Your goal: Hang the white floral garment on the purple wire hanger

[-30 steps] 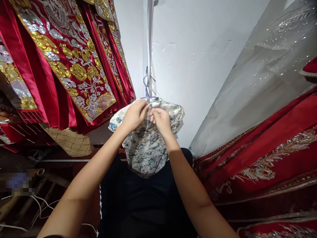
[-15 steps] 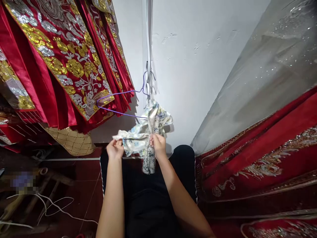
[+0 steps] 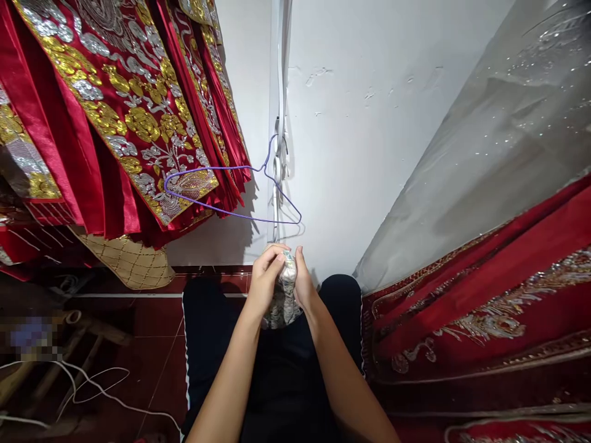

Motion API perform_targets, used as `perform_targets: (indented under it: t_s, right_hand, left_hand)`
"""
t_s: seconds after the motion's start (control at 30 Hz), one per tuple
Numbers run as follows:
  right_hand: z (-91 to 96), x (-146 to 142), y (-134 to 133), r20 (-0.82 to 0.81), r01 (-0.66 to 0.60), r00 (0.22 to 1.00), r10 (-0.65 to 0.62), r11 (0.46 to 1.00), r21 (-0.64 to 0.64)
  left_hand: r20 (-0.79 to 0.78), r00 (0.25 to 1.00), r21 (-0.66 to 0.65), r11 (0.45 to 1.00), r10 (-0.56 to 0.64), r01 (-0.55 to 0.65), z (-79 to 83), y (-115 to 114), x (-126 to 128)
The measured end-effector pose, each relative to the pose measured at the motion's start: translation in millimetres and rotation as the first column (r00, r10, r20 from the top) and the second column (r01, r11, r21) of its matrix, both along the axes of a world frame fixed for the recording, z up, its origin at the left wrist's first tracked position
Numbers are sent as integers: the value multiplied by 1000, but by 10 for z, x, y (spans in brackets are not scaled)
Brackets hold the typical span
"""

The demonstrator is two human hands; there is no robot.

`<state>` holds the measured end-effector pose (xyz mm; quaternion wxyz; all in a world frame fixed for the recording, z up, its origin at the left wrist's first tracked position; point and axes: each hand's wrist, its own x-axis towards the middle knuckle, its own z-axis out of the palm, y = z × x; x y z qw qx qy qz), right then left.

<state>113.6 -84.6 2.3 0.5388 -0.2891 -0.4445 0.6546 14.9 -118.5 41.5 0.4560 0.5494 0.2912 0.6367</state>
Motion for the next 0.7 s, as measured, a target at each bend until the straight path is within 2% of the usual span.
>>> perform_targets:
  t_s: [0.07,0.13,0.2,0.27,0.33,0.4,0.43,0.47,0.5,0.53,0.6,0.63,0.67,0.7]
  right_hand:
    - [95,16,-51,-8,-160,987,160,986,-40]
    - [147,68,-64,27,-325,945,327,943,-74]
    - [196,135,-41,79,-431,898,434,901,-44]
    - [291,211,6,206,-502,850,484,864,38]
    - [458,305,61,398,-569,777,487,814,115]
    - [680,422,115,556,-597,719,417,781,185]
    - [796,486,146,599,-569,726,338,785,246]
    - [904,547,184,614,-506,757,225,796,333]
    - [995,599,231,602,-418,793,89,799,432]
    - [1063,633,290,558,-305,828,-58,788,534]
    - [1112,621,450,362,-16,879,-312,738,675]
    - [1092,568,548,254,121,886,-388,722,681]
    - [1046,483,652,181,221,885,-429,730,647]
    - [981,376,758,168,270,880,-444,758,594]
  left_hand:
    - [-191,979,97,994,73,-55,101,-85,-62]
    - [-337,931,144,985,142,-98,186,-134,-150]
    - [-442,872,179,973,211,-144,236,-131,-255]
    - [-515,830,172,974,213,-144,236,-83,-368]
    - [-572,817,65,997,64,-32,176,-23,-474]
    - [-621,759,-101,980,-196,171,64,12,-562]
    - [-651,701,-161,955,-291,248,-2,14,-602]
    - [-693,642,-186,942,-328,281,-66,9,-643]
    - [-746,590,-180,947,-308,267,-121,-2,-688]
    - [-800,550,-146,967,-241,211,-160,-14,-741]
    - [-877,478,-33,999,-42,27,-169,-34,-864]
    - [-896,440,29,997,55,-66,-136,-39,-928]
    - [-904,405,86,986,137,-140,-81,-44,-987]
    - [-901,384,136,972,202,-191,-8,-51,-1037]
